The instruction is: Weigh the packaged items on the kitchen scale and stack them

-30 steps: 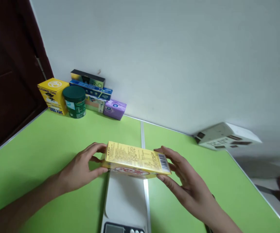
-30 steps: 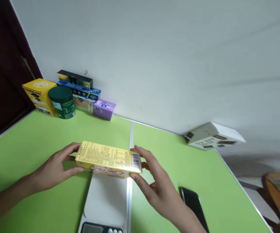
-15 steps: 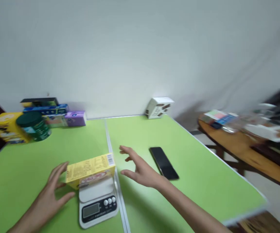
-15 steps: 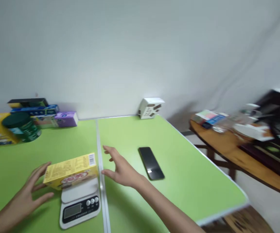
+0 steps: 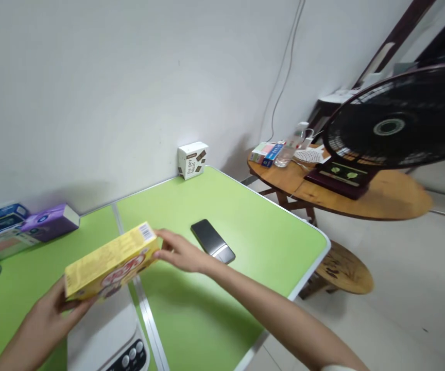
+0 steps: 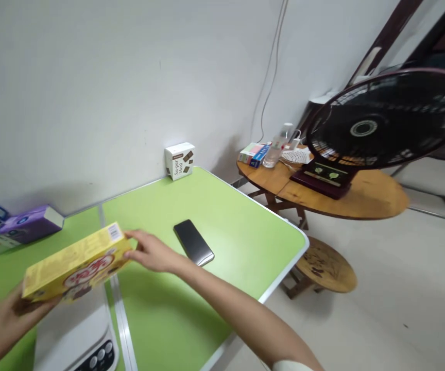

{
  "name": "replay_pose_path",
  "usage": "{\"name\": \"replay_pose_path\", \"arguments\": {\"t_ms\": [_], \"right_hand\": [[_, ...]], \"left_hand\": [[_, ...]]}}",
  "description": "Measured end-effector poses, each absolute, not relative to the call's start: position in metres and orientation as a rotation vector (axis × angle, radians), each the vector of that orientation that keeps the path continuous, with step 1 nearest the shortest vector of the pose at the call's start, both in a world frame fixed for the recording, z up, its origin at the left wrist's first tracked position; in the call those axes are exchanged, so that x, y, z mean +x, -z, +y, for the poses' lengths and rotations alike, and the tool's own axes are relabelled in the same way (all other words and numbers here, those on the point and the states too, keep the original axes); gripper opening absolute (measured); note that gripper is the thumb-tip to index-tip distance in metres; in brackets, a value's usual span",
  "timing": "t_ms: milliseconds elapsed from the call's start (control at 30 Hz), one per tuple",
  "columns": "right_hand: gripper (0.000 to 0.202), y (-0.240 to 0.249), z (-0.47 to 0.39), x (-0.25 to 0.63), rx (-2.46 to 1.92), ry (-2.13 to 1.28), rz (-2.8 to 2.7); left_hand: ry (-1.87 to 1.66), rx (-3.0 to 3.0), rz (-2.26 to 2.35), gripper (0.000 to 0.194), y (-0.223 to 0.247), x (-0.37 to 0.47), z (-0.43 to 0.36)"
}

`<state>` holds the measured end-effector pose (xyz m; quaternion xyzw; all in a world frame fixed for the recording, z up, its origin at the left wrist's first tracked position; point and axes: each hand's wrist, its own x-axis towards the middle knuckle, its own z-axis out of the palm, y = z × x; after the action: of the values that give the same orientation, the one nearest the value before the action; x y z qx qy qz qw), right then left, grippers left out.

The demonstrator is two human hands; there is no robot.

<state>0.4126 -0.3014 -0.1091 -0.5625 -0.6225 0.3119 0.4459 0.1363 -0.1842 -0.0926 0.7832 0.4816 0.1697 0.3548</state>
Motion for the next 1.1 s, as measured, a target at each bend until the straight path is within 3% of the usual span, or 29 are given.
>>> {"name": "replay_pose_path", "arguments": {"t_ms": [167, 367, 500, 800, 1100], "right_hand": [[0.037, 0.125, -0.31, 0.528, -1.604, -0.526, -1.149], [0.037, 0.164, -0.277, 0.657, -1.726, -0.367, -0.792], [0.035, 0.18, -0.24, 0.722, -1.71, -0.326, -0.67], [0.045, 0.207, -0.178, 0.78, -1.593, -0.455, -0.657], [0.021, 0.214, -0.172, 0.8, -1.529, -0.527, -0.659]], "left_hand": [[-0.403, 2.023, 0.844, 0.057, 0.078, 0.304, -0.184], [-0.5, 2.151, 0.787, 0.035, 0.125, 0.492, -0.159], [-0.563, 2.18, 0.917, 0.043, 0.157, 0.575, -0.14], [-0.585, 2.32, 1.149, 0.06, 0.197, 0.634, -0.109], [-0.533, 2.474, 1.214, 0.064, 0.207, 0.643, -0.104]]}}
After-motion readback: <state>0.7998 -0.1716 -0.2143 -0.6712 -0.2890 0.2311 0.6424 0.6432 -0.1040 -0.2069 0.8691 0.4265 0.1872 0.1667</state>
